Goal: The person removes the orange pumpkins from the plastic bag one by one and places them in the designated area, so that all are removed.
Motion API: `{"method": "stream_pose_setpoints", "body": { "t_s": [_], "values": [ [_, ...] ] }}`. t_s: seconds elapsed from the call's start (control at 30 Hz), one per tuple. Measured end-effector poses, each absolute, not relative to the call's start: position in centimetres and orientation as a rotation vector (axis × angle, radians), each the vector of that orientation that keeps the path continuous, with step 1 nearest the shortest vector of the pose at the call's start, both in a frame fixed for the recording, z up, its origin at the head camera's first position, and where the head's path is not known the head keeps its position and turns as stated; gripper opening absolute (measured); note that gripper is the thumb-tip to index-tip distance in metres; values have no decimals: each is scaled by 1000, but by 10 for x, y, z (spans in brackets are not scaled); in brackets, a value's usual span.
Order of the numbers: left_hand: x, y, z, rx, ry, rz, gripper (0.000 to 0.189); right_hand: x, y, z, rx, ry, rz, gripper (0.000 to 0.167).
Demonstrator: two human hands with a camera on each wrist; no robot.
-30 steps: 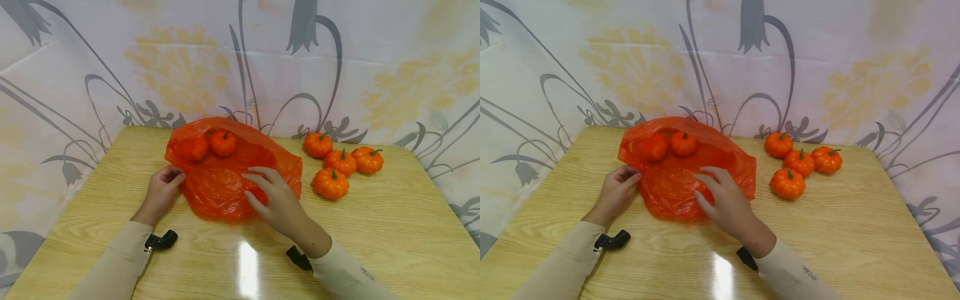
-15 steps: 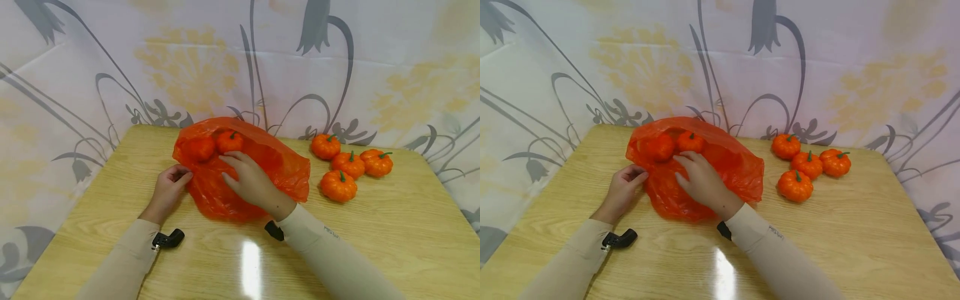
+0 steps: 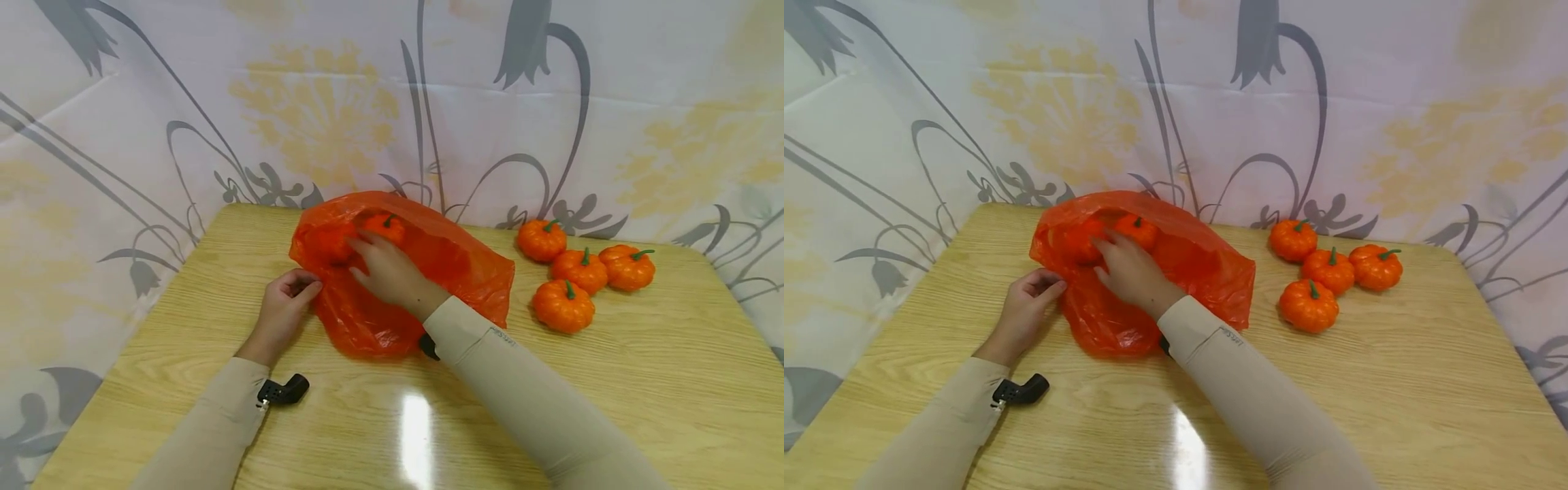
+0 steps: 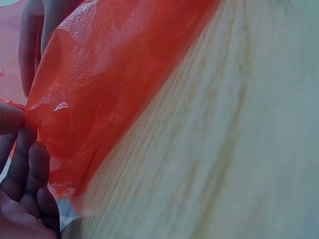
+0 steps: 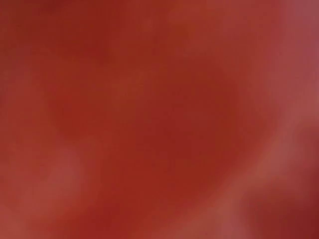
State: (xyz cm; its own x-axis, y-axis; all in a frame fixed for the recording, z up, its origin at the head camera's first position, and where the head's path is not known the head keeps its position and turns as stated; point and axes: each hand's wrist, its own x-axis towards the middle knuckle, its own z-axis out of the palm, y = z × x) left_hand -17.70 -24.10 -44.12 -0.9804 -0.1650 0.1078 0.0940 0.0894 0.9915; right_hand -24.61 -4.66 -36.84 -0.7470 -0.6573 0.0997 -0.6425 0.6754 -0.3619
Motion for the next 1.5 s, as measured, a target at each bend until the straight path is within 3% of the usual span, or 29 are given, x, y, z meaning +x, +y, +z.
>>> {"method": "stream_pose_setpoints", "body": {
  "t_s": [0.3, 1.33, 1.5],
  "values": [
    [-179, -238, -445, 35, -2166, -1996, 16, -262, -57, -375, -1110, 2894, -417, 58],
    [-181, -243, -447, 55, -2131, -2014, 7, -272, -71, -379, -1197, 3034, -342, 45],
    [-181, -246, -447, 75, -2161, -1993, 9, -272, -71, -382, -1164, 3030, -335, 57]
  ]
}}
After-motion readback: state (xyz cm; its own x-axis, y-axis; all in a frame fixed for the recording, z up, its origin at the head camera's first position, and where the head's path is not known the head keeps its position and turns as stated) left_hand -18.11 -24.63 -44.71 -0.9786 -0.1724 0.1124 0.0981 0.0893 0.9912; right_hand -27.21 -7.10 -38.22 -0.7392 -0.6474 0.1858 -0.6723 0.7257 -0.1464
